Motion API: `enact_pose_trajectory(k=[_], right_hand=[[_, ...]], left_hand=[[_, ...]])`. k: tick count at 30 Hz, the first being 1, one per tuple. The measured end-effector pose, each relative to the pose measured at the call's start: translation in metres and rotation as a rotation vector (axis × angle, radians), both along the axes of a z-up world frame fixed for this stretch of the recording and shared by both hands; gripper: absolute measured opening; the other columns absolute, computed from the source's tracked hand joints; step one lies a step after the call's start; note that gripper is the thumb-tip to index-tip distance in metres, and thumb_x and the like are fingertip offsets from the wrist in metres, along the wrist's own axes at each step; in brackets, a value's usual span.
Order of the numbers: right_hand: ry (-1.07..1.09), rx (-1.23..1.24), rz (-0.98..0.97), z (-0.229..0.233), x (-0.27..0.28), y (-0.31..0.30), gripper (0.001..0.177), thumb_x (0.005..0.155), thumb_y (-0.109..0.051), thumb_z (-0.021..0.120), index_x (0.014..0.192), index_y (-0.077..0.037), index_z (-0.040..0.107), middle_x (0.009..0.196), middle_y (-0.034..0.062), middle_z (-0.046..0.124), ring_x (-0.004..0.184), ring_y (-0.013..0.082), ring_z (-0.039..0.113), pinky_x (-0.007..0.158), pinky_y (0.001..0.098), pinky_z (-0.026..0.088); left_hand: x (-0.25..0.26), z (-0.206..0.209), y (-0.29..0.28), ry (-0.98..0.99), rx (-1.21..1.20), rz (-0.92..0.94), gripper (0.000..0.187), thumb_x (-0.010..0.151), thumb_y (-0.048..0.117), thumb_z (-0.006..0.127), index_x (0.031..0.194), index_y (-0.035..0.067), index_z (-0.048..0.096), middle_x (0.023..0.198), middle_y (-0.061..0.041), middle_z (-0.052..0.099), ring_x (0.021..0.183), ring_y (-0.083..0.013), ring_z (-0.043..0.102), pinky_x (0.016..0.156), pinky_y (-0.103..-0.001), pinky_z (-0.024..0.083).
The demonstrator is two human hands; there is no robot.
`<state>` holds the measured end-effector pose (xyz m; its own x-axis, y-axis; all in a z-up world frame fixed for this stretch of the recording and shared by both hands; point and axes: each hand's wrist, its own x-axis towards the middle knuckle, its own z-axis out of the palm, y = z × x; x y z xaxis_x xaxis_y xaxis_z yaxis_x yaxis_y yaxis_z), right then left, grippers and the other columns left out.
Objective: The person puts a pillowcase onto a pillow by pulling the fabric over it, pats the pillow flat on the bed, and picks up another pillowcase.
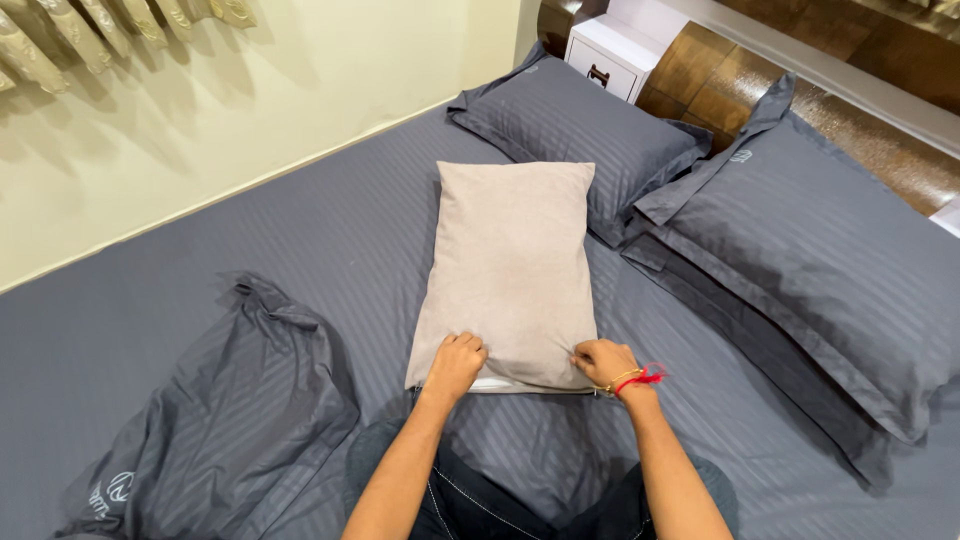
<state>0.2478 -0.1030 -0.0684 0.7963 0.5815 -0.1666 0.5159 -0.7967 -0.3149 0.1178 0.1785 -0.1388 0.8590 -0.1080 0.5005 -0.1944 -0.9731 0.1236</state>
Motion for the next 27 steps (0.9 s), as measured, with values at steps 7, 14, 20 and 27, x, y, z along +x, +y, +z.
enact_pose_trajectory(k=[7,14,20,27], right_hand=[[0.28,-0.06,0.086,-0.027,0.014,-0.022,0.023,0.081,-0.03,0.067,0.076,-0.008,0.071,0.071,0.0138,0.07,0.07,0.0322,0.07,0.066,0.047,0.05],[0.075,-0.218,-0.091,0.007,-0.007,0.0,0.015,0.078,-0.03,0.072,0.08,-0.016,0.077,0.08,0.0072,0.073,0.079,0.0274,0.068,0.073,0.0409,0.052],[-0.474,0.441,0.078,0.003,-0.022,0.044,0.063,0.083,-0.056,0.069,0.132,-0.017,0.061,0.147,0.0096,0.05,0.138,0.0351,0.045,0.108,0.0599,0.036],[-0.343,0.13,-0.071,-0.04,-0.016,0.069,0.076,0.084,-0.068,0.064,0.151,-0.04,0.043,0.168,0.0078,0.018,0.152,0.0474,0.01,0.103,0.0853,0.01]], left_hand=[[-0.006,-0.026,0.006,0.19,-0.241,-0.231,0.006,0.08,0.018,0.074,0.08,0.012,0.075,0.085,-0.004,0.069,0.089,-0.0251,0.065,0.076,-0.039,0.05],[-0.005,0.021,0.003,0.489,-0.356,0.047,0.018,0.082,0.03,0.076,0.085,0.012,0.076,0.094,-0.001,0.073,0.1,-0.0217,0.067,0.088,-0.047,0.045],[0.017,0.049,-0.005,-0.066,-0.33,0.175,0.076,0.078,0.057,0.076,0.139,0.017,0.057,0.145,-0.016,0.05,0.135,-0.0373,0.045,0.109,-0.058,0.036],[0.042,0.033,-0.008,0.14,-0.157,0.197,0.092,0.072,0.077,0.067,0.153,0.04,0.044,0.166,-0.009,0.026,0.152,-0.0413,0.017,0.11,-0.078,0.011]])
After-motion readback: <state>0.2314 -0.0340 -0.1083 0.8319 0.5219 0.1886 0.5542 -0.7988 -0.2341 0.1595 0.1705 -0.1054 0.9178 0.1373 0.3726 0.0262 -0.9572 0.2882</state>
